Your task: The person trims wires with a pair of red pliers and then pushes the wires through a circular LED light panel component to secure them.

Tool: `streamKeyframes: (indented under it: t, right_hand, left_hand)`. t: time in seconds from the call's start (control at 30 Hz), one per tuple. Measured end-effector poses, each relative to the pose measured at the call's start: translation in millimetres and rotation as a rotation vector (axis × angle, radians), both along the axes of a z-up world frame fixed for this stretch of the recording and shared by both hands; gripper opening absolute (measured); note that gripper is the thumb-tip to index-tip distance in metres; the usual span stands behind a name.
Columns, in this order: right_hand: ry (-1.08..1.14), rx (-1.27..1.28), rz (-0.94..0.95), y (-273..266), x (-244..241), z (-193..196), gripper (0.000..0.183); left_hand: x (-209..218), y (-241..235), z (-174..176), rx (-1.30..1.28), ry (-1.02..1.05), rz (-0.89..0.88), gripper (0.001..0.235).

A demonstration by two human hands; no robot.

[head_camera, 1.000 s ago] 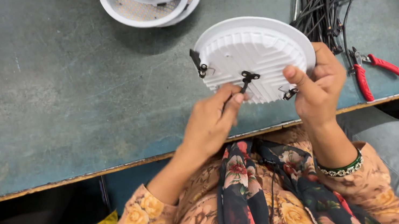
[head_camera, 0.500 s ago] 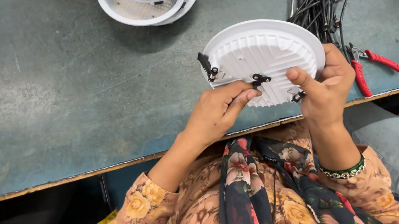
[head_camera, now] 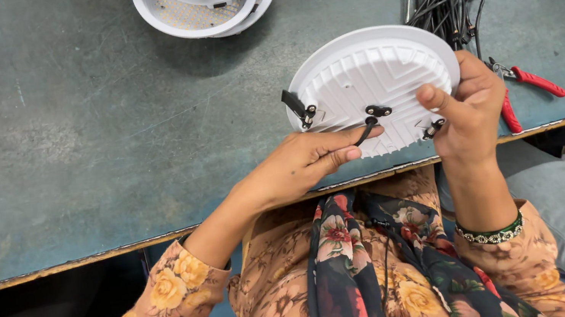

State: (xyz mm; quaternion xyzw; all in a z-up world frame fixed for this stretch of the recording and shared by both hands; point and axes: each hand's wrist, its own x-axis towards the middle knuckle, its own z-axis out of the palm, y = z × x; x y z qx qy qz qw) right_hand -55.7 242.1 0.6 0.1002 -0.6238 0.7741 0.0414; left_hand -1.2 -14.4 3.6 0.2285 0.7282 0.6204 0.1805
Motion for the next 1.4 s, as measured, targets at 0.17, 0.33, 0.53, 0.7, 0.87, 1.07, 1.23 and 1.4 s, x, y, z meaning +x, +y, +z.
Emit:
streamKeyframes:
  t: [0.17, 0.33, 0.53, 0.7, 0.87, 1.07, 1.23, 1.4]
  right_hand:
    - [-0.014, -0.015, -0.001, 2, -2, 3, 0.035]
    - [-0.016, 0.042, -0.011, 0, 2, 7, 0.034]
    - [0.328, 0.759, -0.277, -20, 32, 9, 0.038]
    - [0.271, 0.549, -0.296, -20, 28, -5, 0.039]
    - [0.176, -0.017, -0.175, 12, 0, 0, 0.038]
    - [0.493, 0.686, -0.363, 2, 7, -33, 0.039]
    - [0.991, 1.072, -0.203, -27, -9, -59, 0.023]
    - [1.129, 1.294, -0.116, -49, -15, -70, 0.028]
  left_hand:
    - [-8, -4, -4, 0.072, 0.016, -0.086, 0.045]
    - [-13, -13, -9, 0.009, 0.139, -0.142, 0.046]
    - [-16, 1, -16, 0.077, -0.029, 0.098, 0.035]
    - [0, 22, -23, 0.059, 0.308, 0.479, 0.021]
    - [11, 7, -11, 0.068, 0.077, 0.367, 0.037]
    - [7, 6, -23, 0.415, -0.187, 0.247, 0.034]
    - [9, 1, -35, 0.552, -0.221, 0.331, 0.03]
    - [8, 2, -24, 0.832, -0.395, 0.399, 0.021]
